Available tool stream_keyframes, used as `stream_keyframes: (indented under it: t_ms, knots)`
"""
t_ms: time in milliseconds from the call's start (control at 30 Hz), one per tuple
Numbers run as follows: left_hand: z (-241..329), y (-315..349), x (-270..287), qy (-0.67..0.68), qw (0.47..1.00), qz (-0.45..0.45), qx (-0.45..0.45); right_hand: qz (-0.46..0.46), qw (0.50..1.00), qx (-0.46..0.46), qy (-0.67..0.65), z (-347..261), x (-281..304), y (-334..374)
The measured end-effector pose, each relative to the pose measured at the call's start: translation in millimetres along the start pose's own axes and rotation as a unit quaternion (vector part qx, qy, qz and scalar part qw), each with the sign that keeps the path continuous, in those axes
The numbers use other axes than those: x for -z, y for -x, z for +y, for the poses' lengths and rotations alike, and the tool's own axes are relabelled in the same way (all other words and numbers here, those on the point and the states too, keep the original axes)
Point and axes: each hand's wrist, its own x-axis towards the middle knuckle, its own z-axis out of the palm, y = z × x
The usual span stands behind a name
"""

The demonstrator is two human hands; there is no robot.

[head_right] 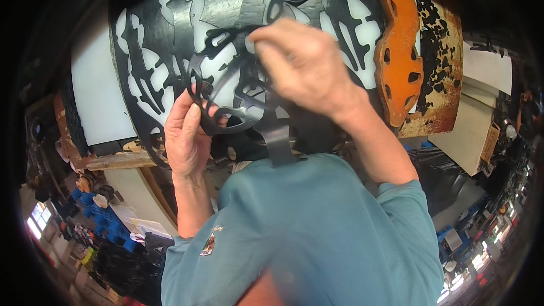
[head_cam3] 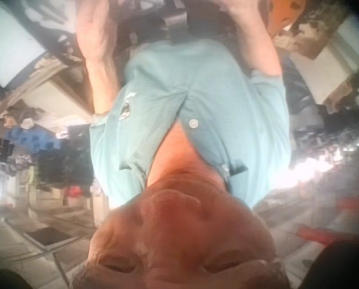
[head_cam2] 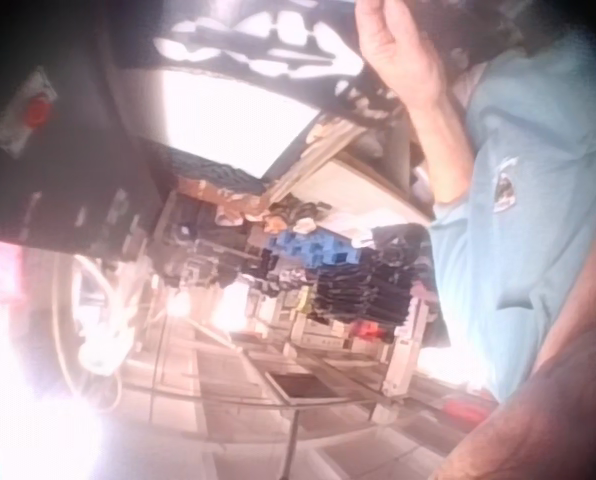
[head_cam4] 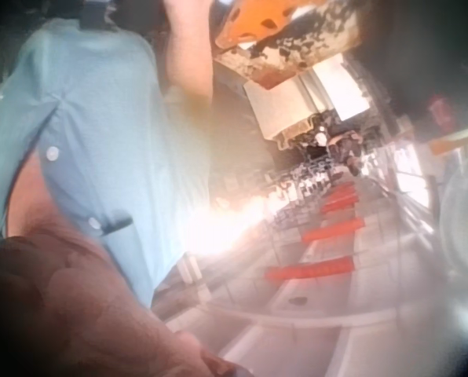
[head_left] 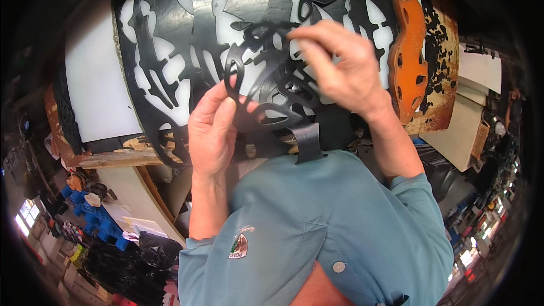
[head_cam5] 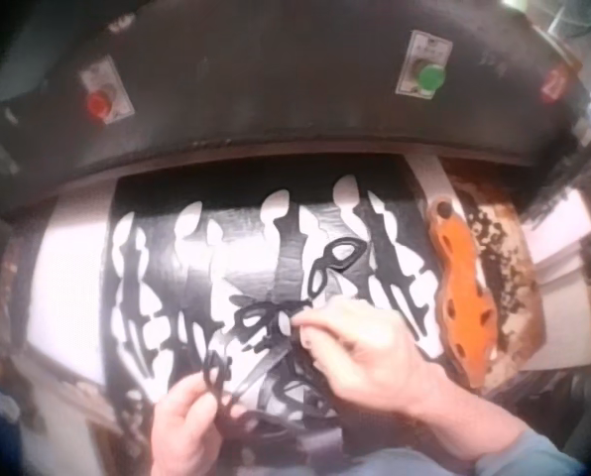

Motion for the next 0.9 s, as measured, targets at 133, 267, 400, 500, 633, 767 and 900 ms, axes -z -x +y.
stream_keyframes:
  t_ms: [133,267,400,500,633,767,900]
  knots:
    - [0.9,-0.2,5.9,0.004,1.000,-0.008,-0.001,0.023,0.966,-0.185,-0.179,2.2,9.1,14.9]
    - [3.9,1.1,0.4,-0.027,0.999,0.031,0.033,-0.024,0.969,-0.168,-0.179,-9.8,0.7,28.3]
    - [7.6,0.0,-2.5,-0.029,0.998,0.001,0.058,-0.004,0.988,-0.080,-0.134,-21.7,-6.7,29.2]
    - [6.8,-3.4,0.1,-0.054,0.996,-0.045,0.053,0.015,0.990,-0.061,-0.128,-24.3,-8.2,20.3]
    - [7.3,-3.9,1.9,-0.077,0.991,-0.089,0.057,-0.086,0.942,-0.206,-0.249,-32.3,-11.4,11.5]
    - [10.7,-0.5,-2.2,-0.069,0.992,-0.087,0.055,-0.100,0.874,-0.315,-0.355,-47.7,-23.4,16.0]
    - [9.2,-0.6,-3.3,-0.072,0.993,-0.078,0.058,-0.056,0.934,-0.194,-0.294,-57.1,-39.7,26.1]
